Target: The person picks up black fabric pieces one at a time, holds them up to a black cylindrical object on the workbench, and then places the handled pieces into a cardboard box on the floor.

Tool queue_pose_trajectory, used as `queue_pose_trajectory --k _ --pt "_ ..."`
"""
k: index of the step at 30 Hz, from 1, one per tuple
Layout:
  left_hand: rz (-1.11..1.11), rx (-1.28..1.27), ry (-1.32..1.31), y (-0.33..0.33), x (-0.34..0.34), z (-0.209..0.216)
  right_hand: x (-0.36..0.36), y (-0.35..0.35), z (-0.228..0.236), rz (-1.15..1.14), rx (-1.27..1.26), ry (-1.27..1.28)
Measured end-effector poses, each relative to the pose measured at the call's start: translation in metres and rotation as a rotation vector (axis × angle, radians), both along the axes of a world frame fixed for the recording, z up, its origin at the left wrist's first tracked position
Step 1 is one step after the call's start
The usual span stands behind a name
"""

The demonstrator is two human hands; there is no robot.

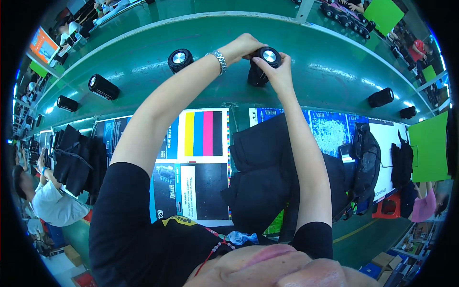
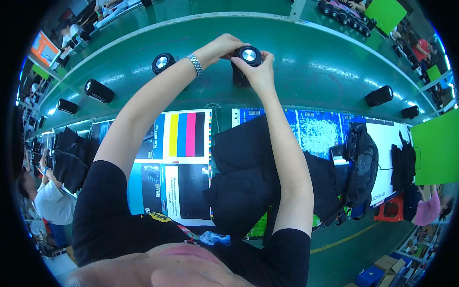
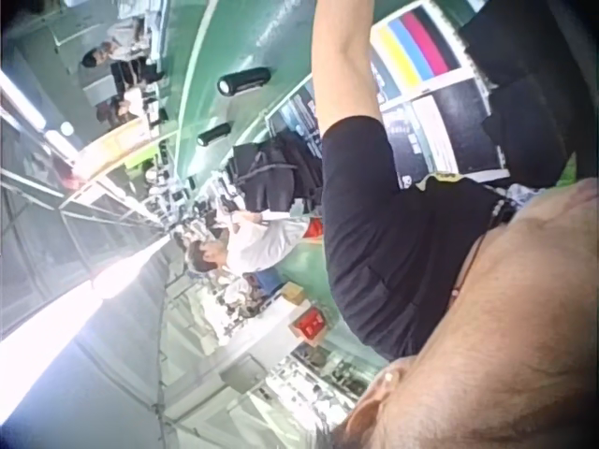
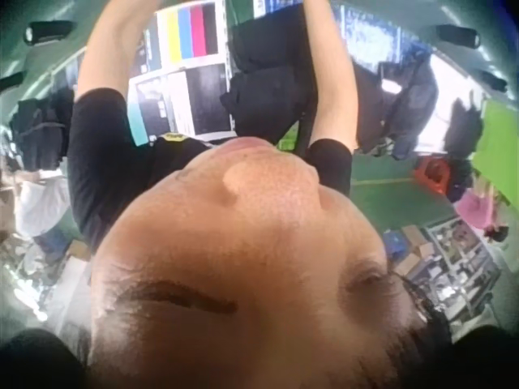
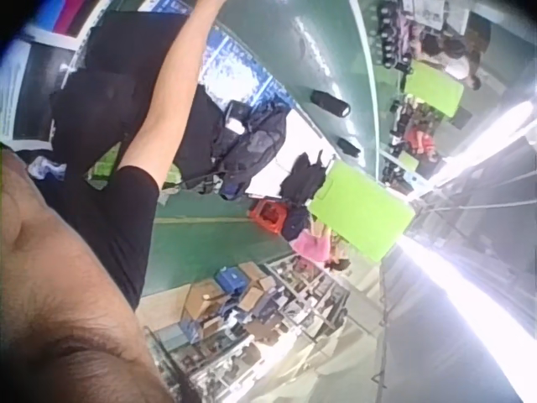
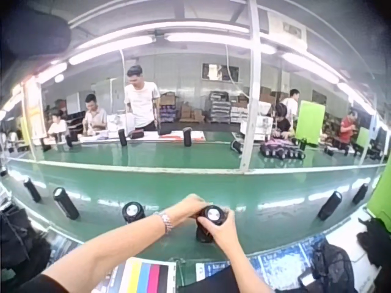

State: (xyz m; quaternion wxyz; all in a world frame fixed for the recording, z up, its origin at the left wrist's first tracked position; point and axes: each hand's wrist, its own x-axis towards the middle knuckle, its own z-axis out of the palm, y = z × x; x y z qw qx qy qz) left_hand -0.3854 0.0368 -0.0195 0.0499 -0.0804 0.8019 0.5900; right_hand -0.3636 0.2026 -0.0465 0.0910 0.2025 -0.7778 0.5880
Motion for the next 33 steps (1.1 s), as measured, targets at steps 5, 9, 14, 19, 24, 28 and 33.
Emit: queue_pose_trajectory --k 5,9,14,19,24,28,33 --pt "0.003 -0.924 0.874 0.008 0.006 0.026 -0.022 -0.013 -0.012 0.088 -0.19 -0.182" --pt "-0.031 -0.965 0.987 0.018 0.025 0.027 -0.019 -0.001 -0.007 0.116 -0.04 -0.172" --pt "-0.086 -0.886 1.098 0.033 0.033 0.04 -0.03 -0.004 -0.006 0.013 0.078 -0.044" --pt "-0.094 -0.752 0.973 0.033 0.026 0.04 -0.038 0.005 -0.004 0.025 0.097 -0.131" --pt "0.267 -0.188 0.902 0.059 0.041 0.055 -0.037 0.046 -0.005 0.345 -0.16 -0.335" --pt "0.484 0.492 0.641 0.057 -0.001 0.011 -0.065 0.071 0.008 0.312 -0.454 -0.52" --pt "0.373 0.493 0.393 0.097 -0.025 -0.029 -0.082 0.014 0.008 0.16 -0.644 -0.669"
